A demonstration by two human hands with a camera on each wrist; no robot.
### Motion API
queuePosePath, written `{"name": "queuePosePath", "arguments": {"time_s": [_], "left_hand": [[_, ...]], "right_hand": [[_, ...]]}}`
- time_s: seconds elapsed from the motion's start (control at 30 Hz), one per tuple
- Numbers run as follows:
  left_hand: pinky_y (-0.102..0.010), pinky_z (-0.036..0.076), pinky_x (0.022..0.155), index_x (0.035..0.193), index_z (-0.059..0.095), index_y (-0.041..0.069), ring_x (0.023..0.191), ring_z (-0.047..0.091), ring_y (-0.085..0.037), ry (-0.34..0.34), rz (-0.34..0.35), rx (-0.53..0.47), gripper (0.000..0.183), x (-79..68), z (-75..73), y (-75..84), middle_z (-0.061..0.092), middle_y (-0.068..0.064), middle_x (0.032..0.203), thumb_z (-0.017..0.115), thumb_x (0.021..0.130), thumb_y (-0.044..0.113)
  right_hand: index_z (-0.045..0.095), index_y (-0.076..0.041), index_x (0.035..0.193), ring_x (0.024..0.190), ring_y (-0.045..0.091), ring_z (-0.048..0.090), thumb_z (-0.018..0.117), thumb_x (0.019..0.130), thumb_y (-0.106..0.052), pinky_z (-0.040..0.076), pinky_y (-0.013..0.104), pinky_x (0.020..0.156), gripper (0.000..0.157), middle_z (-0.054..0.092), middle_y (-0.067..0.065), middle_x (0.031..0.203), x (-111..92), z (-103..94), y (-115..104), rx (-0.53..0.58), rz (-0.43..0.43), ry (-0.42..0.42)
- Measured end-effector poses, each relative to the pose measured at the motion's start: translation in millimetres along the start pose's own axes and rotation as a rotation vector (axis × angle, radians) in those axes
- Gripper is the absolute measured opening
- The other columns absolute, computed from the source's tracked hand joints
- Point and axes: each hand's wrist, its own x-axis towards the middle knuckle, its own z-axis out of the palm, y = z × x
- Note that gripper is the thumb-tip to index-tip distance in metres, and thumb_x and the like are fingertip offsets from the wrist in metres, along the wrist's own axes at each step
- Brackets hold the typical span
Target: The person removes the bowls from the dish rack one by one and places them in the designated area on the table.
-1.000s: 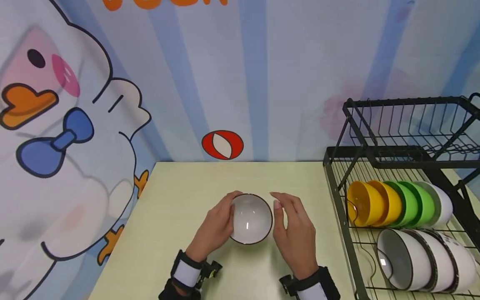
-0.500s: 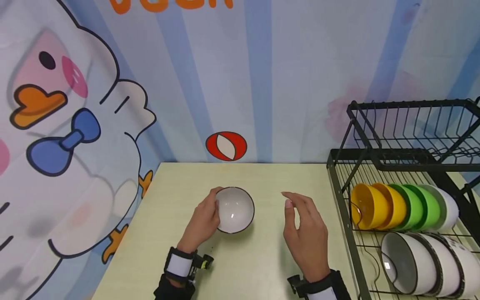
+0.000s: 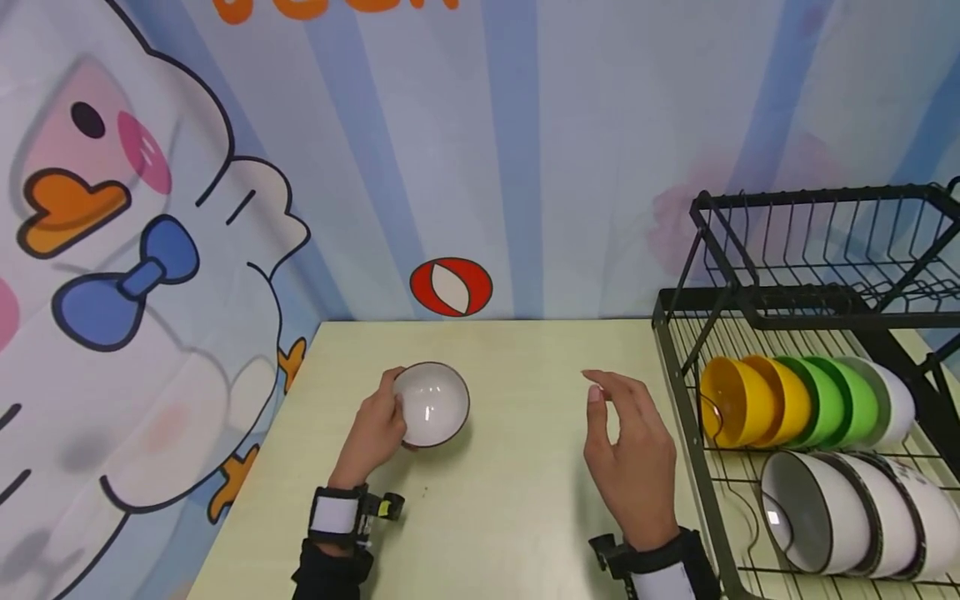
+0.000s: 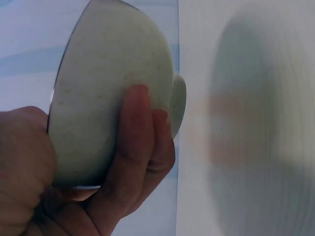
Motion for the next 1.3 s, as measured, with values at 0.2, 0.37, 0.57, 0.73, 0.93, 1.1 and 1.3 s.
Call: {"name": "queuePosePath", "arguments": {"time_s": [0.2,0.37,0.57,0.73,0.93,1.1,1.3], "left_hand": [[-0.039,0.055,0.062,0.137,0.034,0.004,0.095,0.059,-0.032,-0.028,-0.048,0.004,0.062,2.2,-5.8,-15.4,0.054,-0.028,0.125,0.045,0.079,-0.016],[-0.042,0.056,0.065,0.137,0.033,0.004,0.097,0.059,-0.035,-0.056,-0.085,0.014,0.063,2.0,-7.8,-23.9,0.053,-0.030,0.126,0.047,0.079,-0.014],[-0.048,0.055,0.071,0.138,0.032,0.005,0.100,0.058,-0.037,-0.059,-0.094,0.018,0.063,2.3,-8.8,-29.7,0.052,-0.030,0.127,0.047,0.080,-0.013],[-0.052,0.053,0.077,0.141,0.030,0.011,0.107,0.055,-0.039,-0.066,-0.118,0.019,0.068,2.5,-8.9,-37.7,0.049,-0.029,0.131,0.047,0.079,-0.013],[-0.051,0.052,0.078,0.144,0.025,0.009,0.107,0.054,-0.036,-0.074,-0.154,0.012,0.068,3.2,-8.2,-45.6,0.047,-0.030,0.134,0.043,0.082,-0.011],[-0.051,0.052,0.080,0.145,0.024,0.008,0.111,0.052,-0.036,-0.080,-0.182,0.001,0.066,3.5,-9.5,-46.0,0.045,-0.030,0.135,0.041,0.084,-0.010],[-0.053,0.050,0.085,0.144,0.025,0.007,0.115,0.049,-0.039,-0.082,-0.205,-0.016,0.062,3.1,-8.8,-48.1,0.044,-0.031,0.135,0.039,0.085,-0.007]], "right_hand": [[0.066,-0.005,0.112,0.093,0.024,0.056,0.054,0.093,-0.008,0.049,0.049,0.076,0.022,0.063,0.015,0.106,7,-12.0,4,-0.005,0.052,0.032],[0.065,-0.003,0.111,0.094,0.024,0.056,0.053,0.093,-0.009,0.050,0.049,0.077,0.023,0.063,0.016,0.108,8,-19.5,8,-0.038,0.083,0.031],[0.065,-0.002,0.111,0.090,0.026,0.056,0.053,0.092,-0.009,0.048,0.047,0.075,0.023,0.063,0.018,0.106,11,-25.8,10,-0.058,0.079,0.052],[0.065,-0.001,0.111,0.086,0.026,0.055,0.054,0.092,-0.007,0.045,0.042,0.071,0.023,0.063,0.018,0.104,12,-29.7,12,-0.079,0.068,0.065],[0.064,-0.001,0.112,0.087,0.025,0.057,0.055,0.091,-0.006,0.044,0.027,0.075,0.023,0.063,0.018,0.102,15,-35.9,15,-0.095,0.077,0.080],[0.064,-0.002,0.112,0.088,0.027,0.057,0.055,0.092,-0.010,0.050,0.039,0.079,0.023,0.062,0.018,0.105,16,-37.8,15,-0.106,0.132,0.078],[0.064,-0.002,0.111,0.088,0.027,0.057,0.054,0.093,-0.010,0.049,0.048,0.074,0.022,0.062,0.019,0.104,16,-38.5,14,-0.106,0.133,0.085]]}}
